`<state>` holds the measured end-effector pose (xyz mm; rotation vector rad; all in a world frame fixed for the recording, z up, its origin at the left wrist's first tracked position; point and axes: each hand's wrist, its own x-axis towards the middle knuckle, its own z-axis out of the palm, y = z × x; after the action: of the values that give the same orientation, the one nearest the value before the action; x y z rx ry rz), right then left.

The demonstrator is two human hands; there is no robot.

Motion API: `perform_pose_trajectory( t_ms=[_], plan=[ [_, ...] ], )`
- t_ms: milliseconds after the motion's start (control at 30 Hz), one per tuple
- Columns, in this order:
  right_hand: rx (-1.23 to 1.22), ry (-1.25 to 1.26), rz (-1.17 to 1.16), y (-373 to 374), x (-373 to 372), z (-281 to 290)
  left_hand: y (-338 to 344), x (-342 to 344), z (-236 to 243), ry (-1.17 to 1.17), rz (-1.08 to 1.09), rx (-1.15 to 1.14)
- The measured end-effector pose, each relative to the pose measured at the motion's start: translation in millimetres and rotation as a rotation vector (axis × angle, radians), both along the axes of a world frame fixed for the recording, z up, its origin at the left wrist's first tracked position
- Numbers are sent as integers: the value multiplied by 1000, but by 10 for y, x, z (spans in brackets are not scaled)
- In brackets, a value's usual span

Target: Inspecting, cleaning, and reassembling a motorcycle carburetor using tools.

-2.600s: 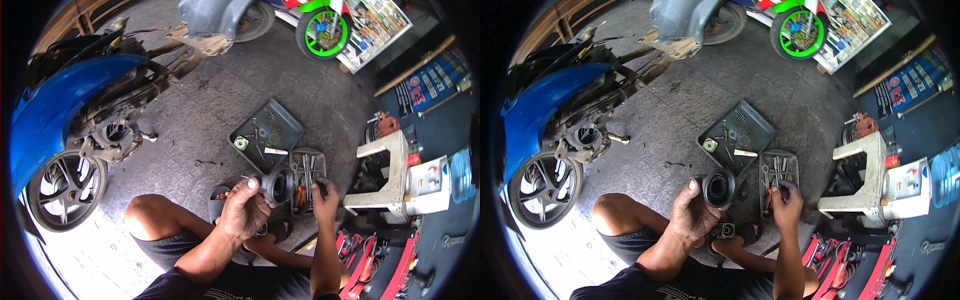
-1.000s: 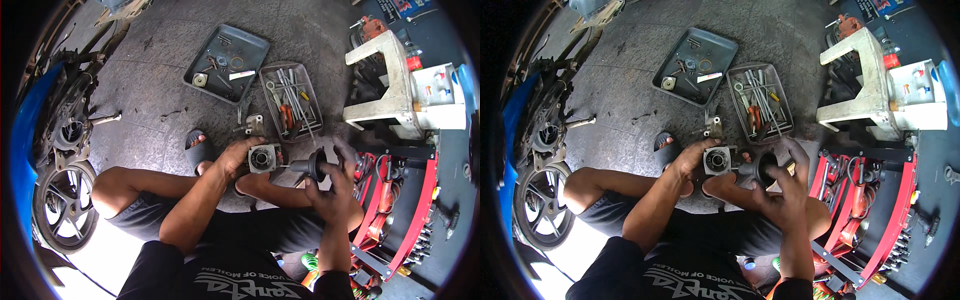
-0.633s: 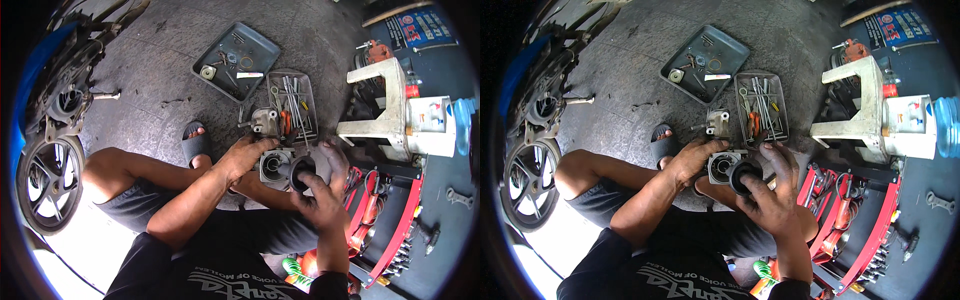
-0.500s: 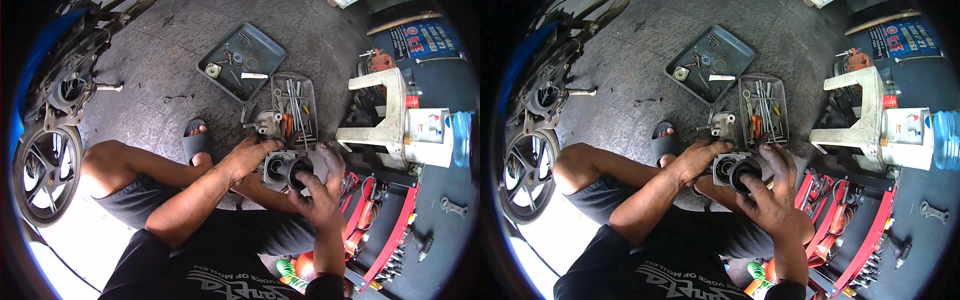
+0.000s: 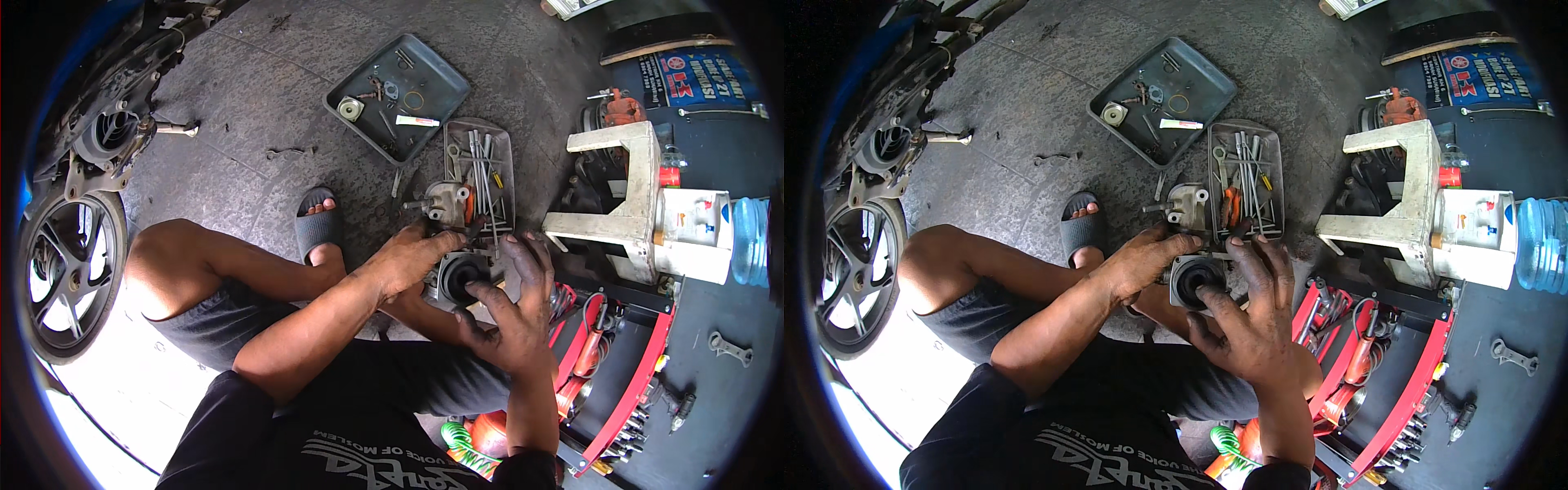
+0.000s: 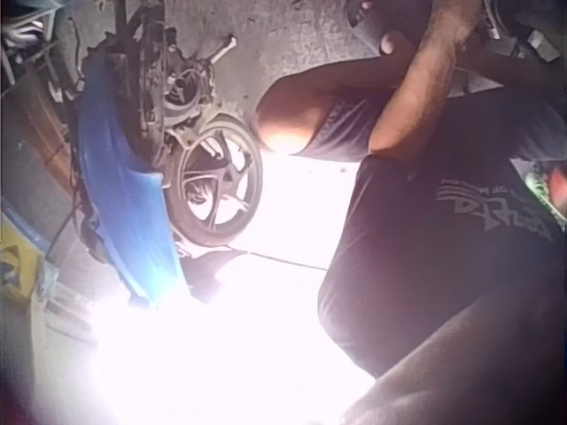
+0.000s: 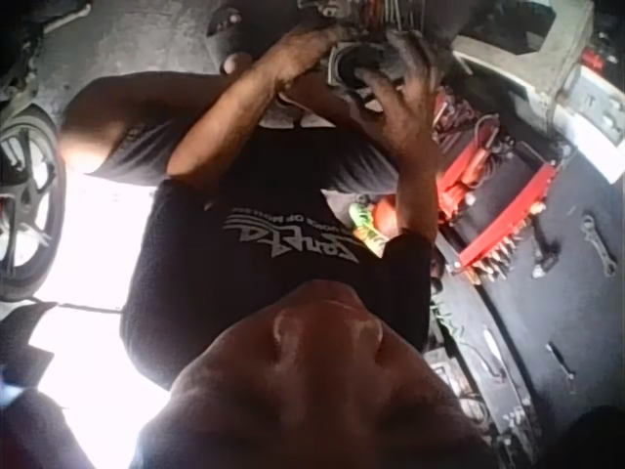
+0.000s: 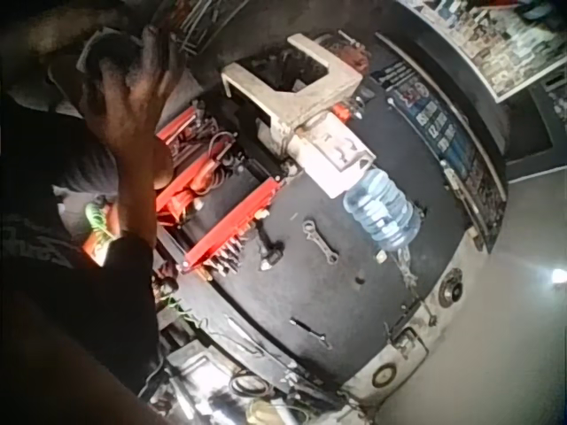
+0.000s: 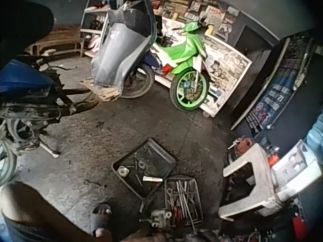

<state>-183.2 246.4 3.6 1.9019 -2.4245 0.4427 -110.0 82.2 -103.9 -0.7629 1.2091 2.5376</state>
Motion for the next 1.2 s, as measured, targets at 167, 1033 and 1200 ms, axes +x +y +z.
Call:
perform_pose_trajectory(
  t_ms=[167, 1033, 1200],
  plan=[
    [13, -48, -37, -9, 30, 31, 32, 18, -33, 56, 45, -40],
    [177, -126, -237, -166, 23, -84, 163, 11, -29, -4, 233, -562],
    [156, -120, -245, -186, 25, -122, 190, -16, -129, -1, 266, -538]
  ],
)
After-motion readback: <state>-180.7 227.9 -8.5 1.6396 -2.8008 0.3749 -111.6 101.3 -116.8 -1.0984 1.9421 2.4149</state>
